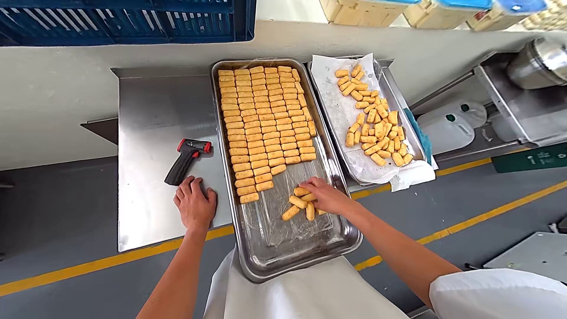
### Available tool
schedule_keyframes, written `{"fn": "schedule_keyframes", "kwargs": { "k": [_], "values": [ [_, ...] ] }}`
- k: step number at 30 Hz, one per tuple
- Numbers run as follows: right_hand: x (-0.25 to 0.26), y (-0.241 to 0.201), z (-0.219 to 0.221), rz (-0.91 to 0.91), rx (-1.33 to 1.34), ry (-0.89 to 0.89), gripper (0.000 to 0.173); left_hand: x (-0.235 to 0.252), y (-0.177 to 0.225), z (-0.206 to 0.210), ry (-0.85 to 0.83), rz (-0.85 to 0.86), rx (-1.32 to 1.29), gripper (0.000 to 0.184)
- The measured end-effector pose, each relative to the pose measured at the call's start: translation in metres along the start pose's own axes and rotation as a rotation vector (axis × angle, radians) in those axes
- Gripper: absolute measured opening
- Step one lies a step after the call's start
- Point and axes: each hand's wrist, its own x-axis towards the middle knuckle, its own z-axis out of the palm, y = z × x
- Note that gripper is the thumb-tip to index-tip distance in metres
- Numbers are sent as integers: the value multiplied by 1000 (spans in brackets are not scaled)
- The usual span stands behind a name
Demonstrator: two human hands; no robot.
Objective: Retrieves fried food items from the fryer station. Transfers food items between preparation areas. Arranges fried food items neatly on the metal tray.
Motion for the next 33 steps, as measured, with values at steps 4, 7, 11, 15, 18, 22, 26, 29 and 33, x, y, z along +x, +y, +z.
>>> {"fn": "schedule_keyframes", "kwargs": {
  "k": [4, 7, 11, 15, 18, 22, 26, 29, 33],
  "values": [
    [10, 6, 0, 6, -24, 25, 63, 0, 0, 1, 5, -4, 2, 50],
    [22, 12, -11, 68, 21, 66, 59, 1, 2, -3, -12, -2, -6, 47],
    [40, -17, -19, 52, 115, 140, 60, 0, 1, -2, -10, -11, 9, 48],
    [53, -55, 2, 75, 204, 196, 60, 1, 2, -2, -8, -11, 11, 48],
    [49, -66, 16, 145, 265, 309, 62, 1, 2, -3, -10, -16, 14, 48],
    [53, -60, 26, 148, 275, 385, 62, 1, 2, -2, -12, -16, 13, 48],
    [57, -58, 25, 118, 269, 411, 60, 1, 3, -3, -9, -15, 12, 48],
    [57, -59, 24, 99, 235, 383, 58, 0, 4, -3, -14, -15, 14, 49],
    [64, -56, 21, 60, 230, 404, 51, 0, 2, -3, -14, -8, 15, 49]
  ]
}}
